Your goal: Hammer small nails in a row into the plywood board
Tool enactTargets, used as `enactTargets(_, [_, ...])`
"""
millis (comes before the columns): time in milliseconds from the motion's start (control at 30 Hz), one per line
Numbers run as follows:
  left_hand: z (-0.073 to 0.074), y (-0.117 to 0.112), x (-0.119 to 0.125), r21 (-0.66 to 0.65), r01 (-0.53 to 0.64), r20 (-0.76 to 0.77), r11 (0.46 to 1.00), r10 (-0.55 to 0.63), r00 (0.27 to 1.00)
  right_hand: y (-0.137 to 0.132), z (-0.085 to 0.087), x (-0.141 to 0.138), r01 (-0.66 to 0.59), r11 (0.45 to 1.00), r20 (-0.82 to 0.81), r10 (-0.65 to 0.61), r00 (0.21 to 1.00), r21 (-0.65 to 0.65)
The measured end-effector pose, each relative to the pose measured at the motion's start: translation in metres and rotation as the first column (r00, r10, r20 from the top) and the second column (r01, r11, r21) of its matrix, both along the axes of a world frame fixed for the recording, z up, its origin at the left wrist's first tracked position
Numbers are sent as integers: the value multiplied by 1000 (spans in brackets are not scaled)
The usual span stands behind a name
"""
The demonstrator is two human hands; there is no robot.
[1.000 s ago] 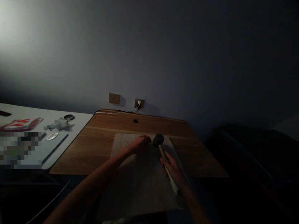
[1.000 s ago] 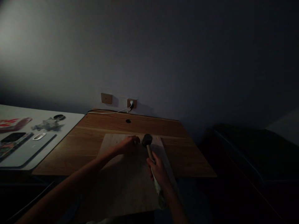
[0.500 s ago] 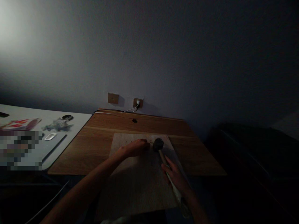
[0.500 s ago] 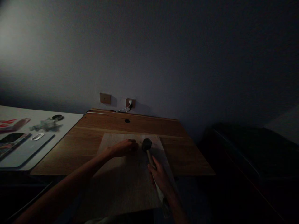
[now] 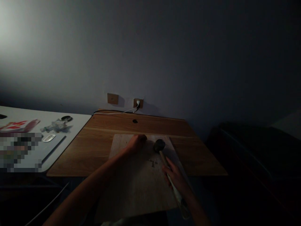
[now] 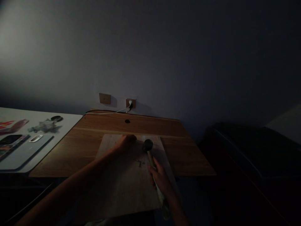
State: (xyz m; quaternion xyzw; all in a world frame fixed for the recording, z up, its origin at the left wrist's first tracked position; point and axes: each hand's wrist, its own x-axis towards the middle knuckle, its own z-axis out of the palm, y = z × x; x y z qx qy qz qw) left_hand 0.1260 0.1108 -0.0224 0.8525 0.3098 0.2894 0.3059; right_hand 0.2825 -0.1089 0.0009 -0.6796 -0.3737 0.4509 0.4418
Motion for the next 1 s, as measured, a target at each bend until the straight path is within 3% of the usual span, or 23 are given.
enactTargets(433, [-1, -5, -2, 149, 59, -45, 987, -53, 998, 6, 13, -10, -28, 999, -43, 30, 999, 32])
enactTargets(633, [-1, -4, -1, 57, 45, 43, 997, -47, 998, 33, 27, -22, -84, 992, -5, 85, 996, 96])
enactTargets(800, [-8, 0, 1, 0, 2, 26, 1000, -2, 1000, 50, 23, -29, -112, 986, 31, 108, 994, 128])
enactTargets(1000, [-18, 6, 3, -16, -2, 32, 1000, 2, 999, 52, 20, -32, -84, 991, 10, 84, 996, 104])
